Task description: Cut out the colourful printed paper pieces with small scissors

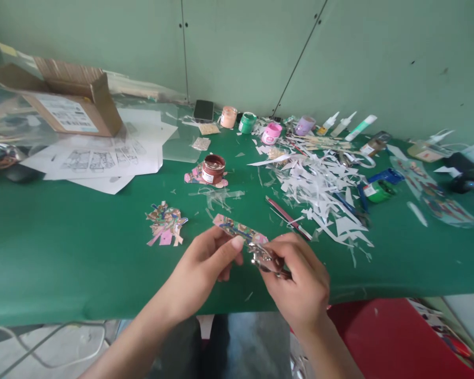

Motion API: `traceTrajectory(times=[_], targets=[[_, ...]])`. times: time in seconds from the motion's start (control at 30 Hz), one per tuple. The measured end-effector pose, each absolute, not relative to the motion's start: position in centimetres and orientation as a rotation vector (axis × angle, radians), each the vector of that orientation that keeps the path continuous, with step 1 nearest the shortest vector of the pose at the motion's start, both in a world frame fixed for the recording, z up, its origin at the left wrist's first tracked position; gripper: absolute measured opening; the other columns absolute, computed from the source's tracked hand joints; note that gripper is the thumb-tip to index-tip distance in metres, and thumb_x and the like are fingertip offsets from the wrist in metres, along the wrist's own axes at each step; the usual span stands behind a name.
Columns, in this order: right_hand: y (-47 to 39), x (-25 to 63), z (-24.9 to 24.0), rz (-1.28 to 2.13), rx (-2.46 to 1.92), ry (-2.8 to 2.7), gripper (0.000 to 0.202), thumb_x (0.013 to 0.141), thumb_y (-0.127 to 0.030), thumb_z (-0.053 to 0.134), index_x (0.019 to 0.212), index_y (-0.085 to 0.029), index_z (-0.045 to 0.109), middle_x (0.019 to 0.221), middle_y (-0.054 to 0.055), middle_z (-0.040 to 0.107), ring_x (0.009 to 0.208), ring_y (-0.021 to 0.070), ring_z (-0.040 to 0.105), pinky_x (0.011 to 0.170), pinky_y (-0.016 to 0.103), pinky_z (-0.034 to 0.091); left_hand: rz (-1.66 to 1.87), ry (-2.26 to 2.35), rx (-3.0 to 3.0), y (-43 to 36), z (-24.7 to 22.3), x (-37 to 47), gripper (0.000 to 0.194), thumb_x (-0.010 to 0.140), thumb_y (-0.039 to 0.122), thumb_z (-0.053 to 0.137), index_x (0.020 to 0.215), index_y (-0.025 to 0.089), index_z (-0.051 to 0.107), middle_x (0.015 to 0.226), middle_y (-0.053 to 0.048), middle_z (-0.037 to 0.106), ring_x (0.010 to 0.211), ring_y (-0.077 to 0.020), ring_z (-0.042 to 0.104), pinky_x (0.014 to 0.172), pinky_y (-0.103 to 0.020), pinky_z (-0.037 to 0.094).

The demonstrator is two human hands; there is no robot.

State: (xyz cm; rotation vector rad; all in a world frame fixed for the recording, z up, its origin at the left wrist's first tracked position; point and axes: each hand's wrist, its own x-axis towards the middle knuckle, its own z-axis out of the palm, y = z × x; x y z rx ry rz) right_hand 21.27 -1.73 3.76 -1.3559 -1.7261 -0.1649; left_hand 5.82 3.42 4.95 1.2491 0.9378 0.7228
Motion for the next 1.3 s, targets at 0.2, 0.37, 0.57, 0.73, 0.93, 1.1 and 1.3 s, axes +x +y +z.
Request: traceTrajectory(times=[0.2, 0.37, 0.57, 0.73, 0.93, 1.1, 1.3], targets=[[-2.3, 23.3, 3.1, 0.204, -1.536, -1.673, 0.012, 0.09, -0.027, 0.061, 0.098, -0.022, 0.055, 0.075, 0.0, 0.067, 0.059, 0.0121, 0.063, 0.053, 0.022, 0.05, 0.754, 1.204, 1.383, 4.2, 4.3, 5.9, 0.039, 0.086, 0.046, 0.052, 0.059, 0.018, 0.054, 0.046, 0.004, 0.044, 0.041, -0.0091, 0.04, 0.042, -0.022, 0.029], [-2.0, 25.6, 3.0, 0.168, -1.777, -1.895, 0.013, 0.093, -0.032, 0.057, 0.087, -0.021, 0.06, 0.079, 0.002, 0.067, 0.069, 0.0155, 0.064, 0.061, 0.027, 0.047, 0.638, 1.413, 1.573, 5.3, 3.8, 6.5, 0.039, 0.088, 0.043, 0.049, 0.056, 0.02, 0.054, 0.043, 0.003, 0.048, 0.04, -0.0119, 0.046, 0.044, -0.024, 0.033], [-1.5, 25.9, 2.5, 0.082, -1.879, -1.96, 0.008, 0.09, -0.03, 0.061, 0.089, -0.022, 0.063, 0.086, 0.003, 0.07, 0.076, 0.0196, 0.066, 0.063, 0.03, 0.045, 0.466, 1.589, 1.815, 6.0, 3.8, 7.8, 0.039, 0.087, 0.033, 0.051, 0.049, 0.022, 0.055, 0.041, 0.001, 0.052, 0.047, -0.0167, 0.054, 0.052, -0.027, 0.035], [-1.6, 25.8, 2.6, 0.076, -1.903, -1.918, 0.007, 0.088, -0.029, 0.063, 0.088, -0.022, 0.063, 0.082, 0.002, 0.07, 0.071, 0.0191, 0.065, 0.061, 0.029, 0.043, 0.436, 1.617, 1.776, 6.2, 3.9, 7.7, 0.039, 0.087, 0.034, 0.05, 0.05, 0.022, 0.055, 0.041, 0.001, 0.053, 0.047, -0.0166, 0.054, 0.052, -0.027, 0.036], [-1.8, 25.8, 2.5, 0.052, -1.886, -1.916, 0.006, 0.088, -0.028, 0.063, 0.089, -0.022, 0.063, 0.083, 0.002, 0.07, 0.074, 0.0191, 0.065, 0.064, 0.029, 0.043, 0.395, 1.652, 1.877, 6.0, 3.9, 8.3, 0.04, 0.085, 0.032, 0.051, 0.047, 0.021, 0.053, 0.049, 0.0, 0.061, 0.05, -0.0168, 0.053, 0.054, -0.028, 0.035], [-1.8, 25.6, 2.4, 0.001, -1.901, -1.922, 0.007, 0.088, -0.028, 0.064, 0.089, -0.022, 0.063, 0.085, 0.002, 0.071, 0.074, 0.0195, 0.066, 0.062, 0.029, 0.042, 0.332, 1.669, 1.961, 5.9, 4.0, 8.8, 0.038, 0.084, 0.03, 0.05, 0.048, 0.021, 0.054, 0.055, -0.001, 0.066, 0.052, -0.0173, 0.052, 0.054, -0.029, 0.032], [-1.8, 25.5, 2.4, -0.017, -1.9, -1.943, 0.007, 0.088, -0.028, 0.063, 0.089, -0.022, 0.063, 0.084, 0.002, 0.071, 0.075, 0.0195, 0.066, 0.062, 0.029, 0.042, 0.241, 1.74, 2.018, 5.4, 4.1, 9.2, 0.036, 0.086, 0.034, 0.048, 0.055, 0.02, 0.057, 0.063, -0.004, 0.068, 0.055, -0.0178, 0.055, 0.053, -0.029, 0.029]])
